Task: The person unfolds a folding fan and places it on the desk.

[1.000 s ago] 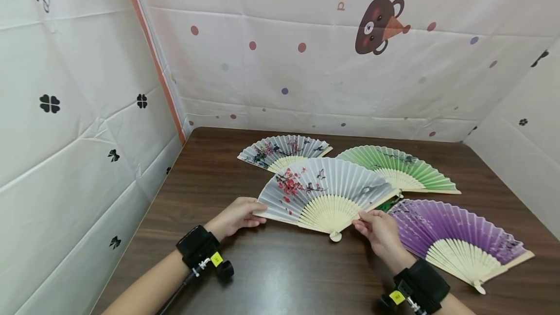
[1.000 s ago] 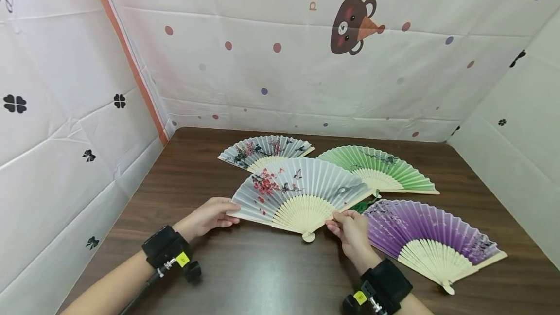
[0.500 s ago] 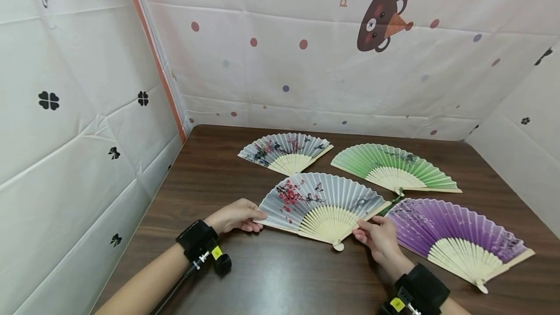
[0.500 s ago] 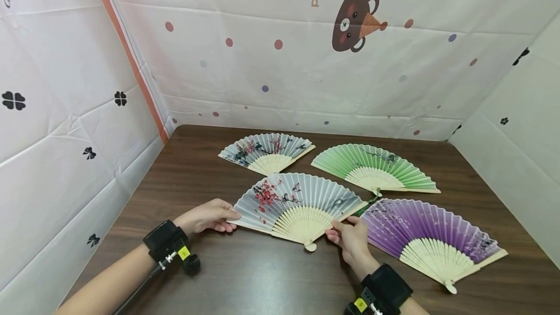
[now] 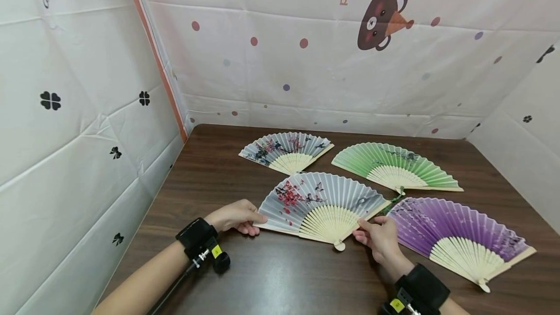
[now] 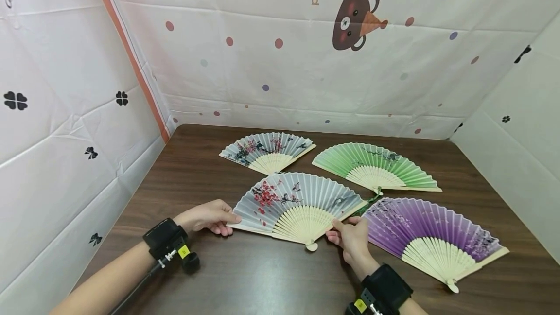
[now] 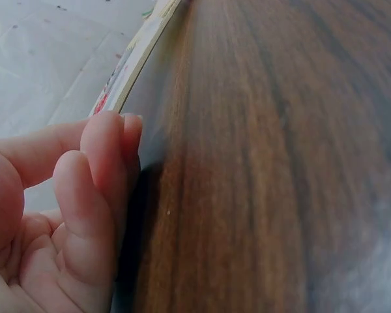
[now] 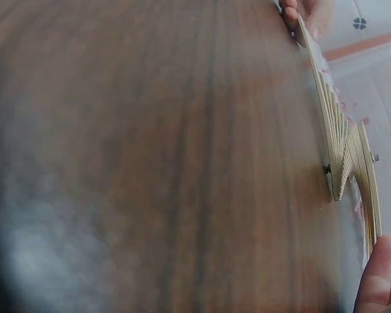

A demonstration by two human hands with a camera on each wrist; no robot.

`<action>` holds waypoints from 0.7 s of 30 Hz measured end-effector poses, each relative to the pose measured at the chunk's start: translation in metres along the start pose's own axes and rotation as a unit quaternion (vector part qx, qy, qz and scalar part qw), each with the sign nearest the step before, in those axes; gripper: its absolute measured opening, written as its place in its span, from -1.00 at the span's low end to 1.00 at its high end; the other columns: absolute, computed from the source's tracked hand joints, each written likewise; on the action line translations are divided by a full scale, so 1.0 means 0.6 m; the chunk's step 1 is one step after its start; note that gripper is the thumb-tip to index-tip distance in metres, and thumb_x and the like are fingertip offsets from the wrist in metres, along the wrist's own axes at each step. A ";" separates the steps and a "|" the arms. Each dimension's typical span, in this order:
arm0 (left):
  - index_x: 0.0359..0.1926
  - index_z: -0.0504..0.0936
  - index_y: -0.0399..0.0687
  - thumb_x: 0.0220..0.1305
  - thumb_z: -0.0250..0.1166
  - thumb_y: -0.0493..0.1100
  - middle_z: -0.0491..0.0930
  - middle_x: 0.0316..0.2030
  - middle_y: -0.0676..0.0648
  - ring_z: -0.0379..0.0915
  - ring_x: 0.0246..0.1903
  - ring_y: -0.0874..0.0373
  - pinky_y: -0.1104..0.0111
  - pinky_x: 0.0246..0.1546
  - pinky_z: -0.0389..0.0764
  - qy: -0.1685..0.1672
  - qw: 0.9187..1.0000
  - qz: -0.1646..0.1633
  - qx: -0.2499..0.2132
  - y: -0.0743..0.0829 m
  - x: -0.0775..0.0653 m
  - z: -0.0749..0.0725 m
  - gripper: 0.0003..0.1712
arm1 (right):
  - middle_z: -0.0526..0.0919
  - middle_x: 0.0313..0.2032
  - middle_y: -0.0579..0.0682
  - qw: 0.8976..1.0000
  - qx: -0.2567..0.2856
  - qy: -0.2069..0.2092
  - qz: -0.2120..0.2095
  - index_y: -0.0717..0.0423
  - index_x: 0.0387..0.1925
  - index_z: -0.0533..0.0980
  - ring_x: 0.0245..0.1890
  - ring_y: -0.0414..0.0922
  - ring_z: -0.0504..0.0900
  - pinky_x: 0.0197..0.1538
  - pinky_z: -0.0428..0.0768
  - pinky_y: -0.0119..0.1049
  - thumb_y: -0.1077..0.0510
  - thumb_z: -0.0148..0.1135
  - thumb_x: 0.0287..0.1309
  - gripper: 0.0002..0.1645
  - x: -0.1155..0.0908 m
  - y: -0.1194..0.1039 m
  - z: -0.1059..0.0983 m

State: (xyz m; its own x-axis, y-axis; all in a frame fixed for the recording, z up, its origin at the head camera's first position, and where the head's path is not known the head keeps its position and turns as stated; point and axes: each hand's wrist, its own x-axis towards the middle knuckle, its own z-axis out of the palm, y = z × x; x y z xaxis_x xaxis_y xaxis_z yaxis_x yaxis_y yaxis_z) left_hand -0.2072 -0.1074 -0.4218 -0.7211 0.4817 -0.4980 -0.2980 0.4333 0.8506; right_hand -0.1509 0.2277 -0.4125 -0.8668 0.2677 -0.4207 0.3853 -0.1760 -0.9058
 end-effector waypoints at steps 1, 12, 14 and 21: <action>-0.59 0.48 -0.13 0.09 0.23 -0.07 0.52 -0.72 0.03 0.40 -0.75 0.37 0.62 -0.76 0.41 -0.004 1.000 -0.001 0.005 0.000 -0.001 -0.001 -0.74 | 0.54 -0.62 -0.11 1.000 0.000 0.000 -0.001 0.20 -0.11 -0.09 -0.72 -0.26 0.57 -0.59 0.55 -0.48 0.37 -0.02 0.13 -0.53 0.000 0.000 0.000; -0.51 0.47 -0.19 0.11 0.21 0.00 0.52 -0.70 -0.01 0.40 -0.74 0.30 0.54 -0.72 0.45 0.029 0.997 -0.001 0.068 0.009 -0.011 -0.031 -0.67 | 0.51 -0.55 -0.09 0.999 -0.050 -0.013 -0.012 0.15 -0.20 -0.01 -0.72 -0.23 0.56 -0.59 0.57 -0.42 0.27 0.02 0.16 -0.62 -0.008 -0.004 0.000; -0.44 0.48 -0.22 0.13 0.19 0.00 0.54 -0.65 -0.03 0.44 -0.69 0.26 0.49 -0.66 0.49 0.055 0.996 0.008 0.077 0.016 -0.012 -0.045 -0.67 | 0.49 -0.52 -0.09 0.997 -0.071 -0.013 -0.026 0.15 -0.21 0.01 -0.73 -0.24 0.54 -0.60 0.56 -0.42 0.23 0.01 0.18 -0.65 -0.012 -0.012 -0.004; -0.33 0.49 -0.16 0.19 0.13 0.00 0.58 -0.35 -0.09 0.50 -0.38 0.15 0.38 -0.40 0.52 0.147 0.980 0.074 0.109 0.042 -0.001 -0.089 -0.71 | 0.35 -0.63 -0.11 0.986 -0.105 0.029 -0.124 0.17 -0.31 0.13 -0.78 -0.31 0.44 -0.71 0.45 -0.45 0.21 -0.01 0.19 -0.79 -0.010 -0.044 -0.001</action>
State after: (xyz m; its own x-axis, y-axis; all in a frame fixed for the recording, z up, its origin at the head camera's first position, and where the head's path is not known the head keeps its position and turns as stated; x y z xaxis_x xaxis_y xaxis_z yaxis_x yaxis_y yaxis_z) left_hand -0.2476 -0.1373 -0.3912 -0.9049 0.3252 -0.2747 -0.0588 0.5436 0.8373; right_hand -0.1558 0.2314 -0.3863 -0.9257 0.3318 -0.1814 0.2261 0.1011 -0.9689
